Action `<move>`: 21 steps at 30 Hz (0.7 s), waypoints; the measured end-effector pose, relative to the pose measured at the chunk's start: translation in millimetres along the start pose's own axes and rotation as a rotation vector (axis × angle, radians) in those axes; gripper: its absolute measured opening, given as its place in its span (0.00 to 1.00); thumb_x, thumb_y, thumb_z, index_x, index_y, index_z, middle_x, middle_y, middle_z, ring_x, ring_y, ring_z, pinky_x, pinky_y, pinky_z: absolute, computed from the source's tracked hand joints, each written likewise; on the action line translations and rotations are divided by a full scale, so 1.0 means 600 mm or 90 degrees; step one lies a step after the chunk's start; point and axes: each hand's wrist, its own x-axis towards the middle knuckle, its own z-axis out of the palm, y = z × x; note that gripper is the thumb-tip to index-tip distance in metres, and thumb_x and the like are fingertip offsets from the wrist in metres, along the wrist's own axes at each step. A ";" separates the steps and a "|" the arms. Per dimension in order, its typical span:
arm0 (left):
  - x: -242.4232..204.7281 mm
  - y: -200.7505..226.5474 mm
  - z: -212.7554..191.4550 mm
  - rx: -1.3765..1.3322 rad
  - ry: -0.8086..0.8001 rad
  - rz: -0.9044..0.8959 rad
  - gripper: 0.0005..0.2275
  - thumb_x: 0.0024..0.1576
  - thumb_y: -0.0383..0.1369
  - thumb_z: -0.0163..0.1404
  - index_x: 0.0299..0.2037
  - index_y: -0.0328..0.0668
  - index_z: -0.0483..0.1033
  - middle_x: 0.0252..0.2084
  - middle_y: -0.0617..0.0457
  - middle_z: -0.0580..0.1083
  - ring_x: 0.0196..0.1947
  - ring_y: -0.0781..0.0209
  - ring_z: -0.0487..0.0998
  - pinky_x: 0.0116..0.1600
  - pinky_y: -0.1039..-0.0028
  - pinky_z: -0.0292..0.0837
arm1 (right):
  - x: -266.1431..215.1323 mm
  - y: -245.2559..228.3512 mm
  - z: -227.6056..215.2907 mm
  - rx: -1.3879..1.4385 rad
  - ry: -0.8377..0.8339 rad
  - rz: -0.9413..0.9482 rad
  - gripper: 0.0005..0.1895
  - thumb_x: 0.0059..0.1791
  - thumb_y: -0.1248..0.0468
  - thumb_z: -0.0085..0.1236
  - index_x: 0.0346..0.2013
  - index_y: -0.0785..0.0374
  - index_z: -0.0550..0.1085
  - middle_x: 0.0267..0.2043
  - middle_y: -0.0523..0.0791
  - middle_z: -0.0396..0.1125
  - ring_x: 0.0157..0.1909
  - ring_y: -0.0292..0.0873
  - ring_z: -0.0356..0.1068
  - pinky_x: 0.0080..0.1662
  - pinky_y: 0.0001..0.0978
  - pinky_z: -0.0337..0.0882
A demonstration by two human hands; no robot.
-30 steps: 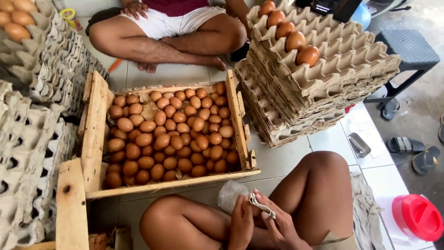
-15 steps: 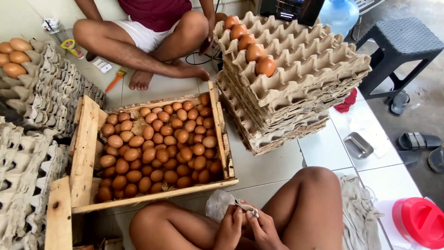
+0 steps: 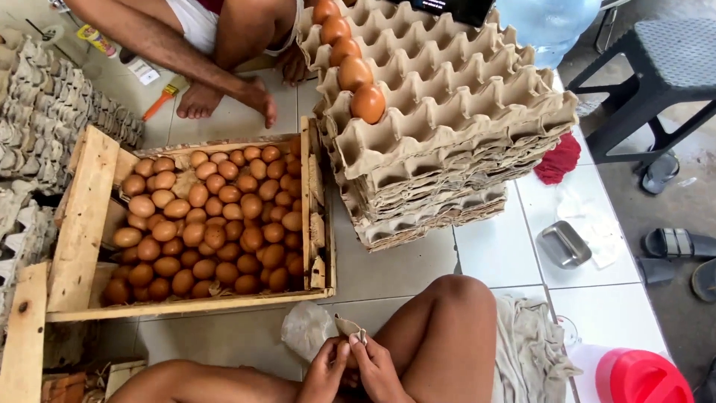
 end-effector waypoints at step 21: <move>0.010 -0.004 -0.071 -0.040 0.057 0.157 0.22 0.56 0.44 0.53 0.60 0.49 0.75 0.48 0.53 0.83 0.38 0.64 0.86 0.45 0.75 0.86 | 0.001 -0.014 0.066 0.036 0.021 -0.012 0.14 0.56 0.56 0.50 0.32 0.62 0.75 0.33 0.38 0.67 0.38 0.32 0.63 0.43 0.27 0.67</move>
